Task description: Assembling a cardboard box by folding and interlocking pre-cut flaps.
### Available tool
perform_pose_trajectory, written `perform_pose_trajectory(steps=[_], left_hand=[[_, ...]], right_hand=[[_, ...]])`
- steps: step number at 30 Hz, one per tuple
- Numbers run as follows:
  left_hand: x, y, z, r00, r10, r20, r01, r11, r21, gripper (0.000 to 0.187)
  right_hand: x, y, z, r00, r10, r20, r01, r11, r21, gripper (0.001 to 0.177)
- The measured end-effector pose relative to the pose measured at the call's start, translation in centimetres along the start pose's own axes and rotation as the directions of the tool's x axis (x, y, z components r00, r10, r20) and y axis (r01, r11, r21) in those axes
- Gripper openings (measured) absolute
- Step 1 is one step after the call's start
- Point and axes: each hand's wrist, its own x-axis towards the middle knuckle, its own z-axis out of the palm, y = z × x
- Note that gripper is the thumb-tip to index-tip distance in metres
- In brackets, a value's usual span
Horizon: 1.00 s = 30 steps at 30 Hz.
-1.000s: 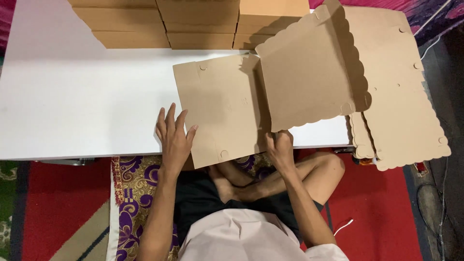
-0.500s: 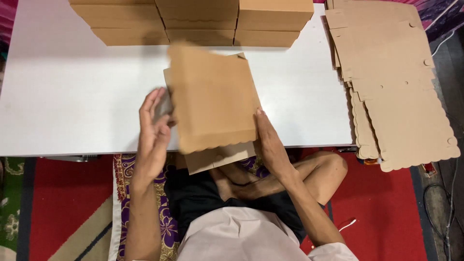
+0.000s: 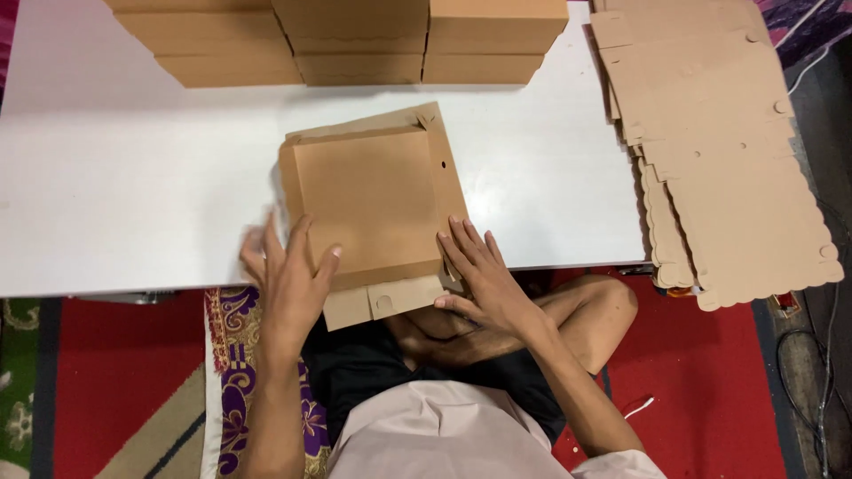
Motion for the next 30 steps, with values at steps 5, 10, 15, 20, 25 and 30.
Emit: perform_pose_trajectory(steps=[5, 10, 15, 20, 25, 30], left_hand=[[1.9, -2.6, 4.7, 0.970, 0.225, -0.094, -0.219, 0.973, 0.077, 0.072], [2.8, -3.2, 8.1, 0.948, 0.295, 0.118, -0.315, 0.920, 0.235, 0.080], [2.2, -3.5, 8.6, 0.932, 0.363, 0.003, -0.346, 0.886, 0.308, 0.083], [1.8, -2.5, 8.8, 0.915, 0.403, 0.022, -0.393, 0.877, 0.278, 0.069], [2.4, -2.3, 9.3, 0.909, 0.414, 0.042, -0.411, 0.878, 0.247, 0.075], [2.6, -2.5, 9.1, 0.901, 0.424, 0.091, -0.434, 0.875, 0.215, 0.078]], right_hand=[[1.2, -1.0, -0.8, 0.999, 0.047, 0.025, -0.043, 0.989, -0.143, 0.078], [4.4, 0.2, -3.1, 0.999, 0.032, -0.034, -0.035, 0.995, -0.090, 0.056], [10.5, 2.3, -3.2, 0.977, 0.004, -0.212, 0.003, 0.999, 0.032, 0.049], [17.1, 1.9, -4.3, 0.985, -0.048, -0.163, 0.018, 0.984, -0.178, 0.060], [19.6, 3.2, -3.2, 0.997, -0.022, -0.072, 0.005, 0.973, -0.230, 0.072], [22.4, 7.0, -5.6, 0.981, -0.127, -0.148, 0.142, 0.985, 0.094, 0.036]])
